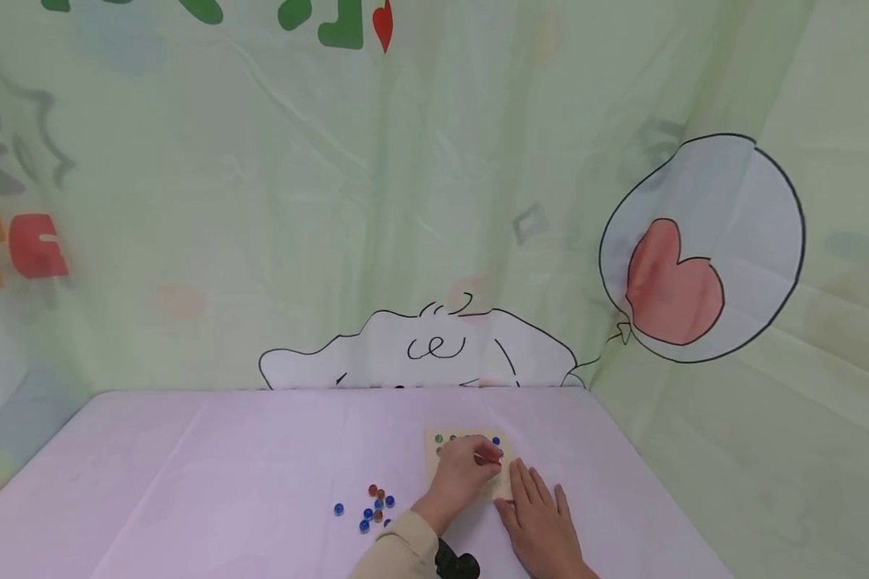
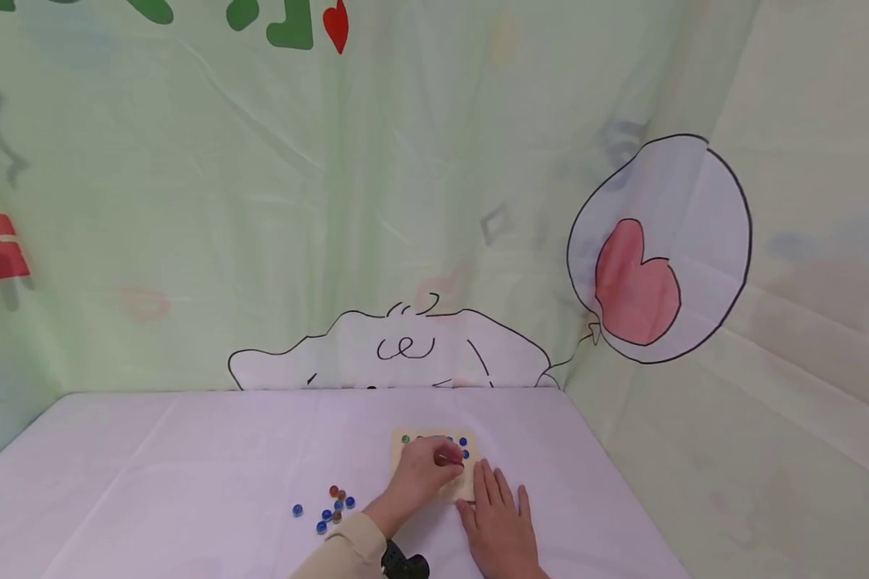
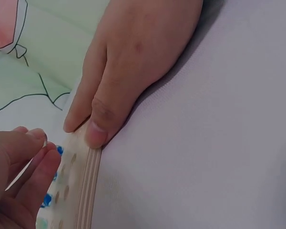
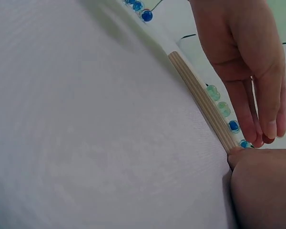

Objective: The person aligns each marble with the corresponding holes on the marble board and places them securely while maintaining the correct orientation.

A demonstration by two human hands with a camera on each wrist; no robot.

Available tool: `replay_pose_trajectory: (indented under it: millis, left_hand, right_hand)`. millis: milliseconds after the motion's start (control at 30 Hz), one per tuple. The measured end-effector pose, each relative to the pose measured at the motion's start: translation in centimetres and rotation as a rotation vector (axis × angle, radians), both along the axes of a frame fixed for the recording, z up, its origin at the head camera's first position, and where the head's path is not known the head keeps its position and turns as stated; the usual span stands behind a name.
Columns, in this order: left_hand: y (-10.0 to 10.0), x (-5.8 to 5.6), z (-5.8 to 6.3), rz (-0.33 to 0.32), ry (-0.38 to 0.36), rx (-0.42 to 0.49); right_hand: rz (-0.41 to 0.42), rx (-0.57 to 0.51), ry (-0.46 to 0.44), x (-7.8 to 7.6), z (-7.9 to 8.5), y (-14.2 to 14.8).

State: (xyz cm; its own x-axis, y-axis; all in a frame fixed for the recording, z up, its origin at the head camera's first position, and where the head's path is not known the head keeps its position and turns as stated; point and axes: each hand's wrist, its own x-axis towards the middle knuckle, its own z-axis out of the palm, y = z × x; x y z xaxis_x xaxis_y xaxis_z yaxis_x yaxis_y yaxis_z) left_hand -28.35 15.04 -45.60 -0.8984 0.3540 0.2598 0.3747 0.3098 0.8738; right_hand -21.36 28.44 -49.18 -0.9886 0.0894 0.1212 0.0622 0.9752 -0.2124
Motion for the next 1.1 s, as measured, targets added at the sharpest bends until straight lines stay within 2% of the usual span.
replay_pose_trajectory:
  millis: [233,533,667,867,1100]
  left_hand:
    - [1.0,-0.2,0.5,0.014,0.065,-0.032]
    - [1.8,-0.2,-0.4,0.047,0.128,-0.065]
    - [1.9,0.0,-0.6,0.052,0.128,-0.065]
    - [2.3,0.0,-0.4,0.065,0.192,-0.102]
    - [2.5,0.1,-0.4,0.088,0.19,-0.145]
  right_hand:
    - [0.022,-0.017,0.046,0.0,0.2,-0.1]
    - [0.024,-0.029,0.04,0.3,-0.4,-0.1]
    - [0.028,-0.017,0.033,0.6,-0.3,-0.1]
    - [0.023,0.012,0.058,0.5,0.3,-0.2]
    - [0.006,0.006,0.015,0.4,0.4,-0.3]
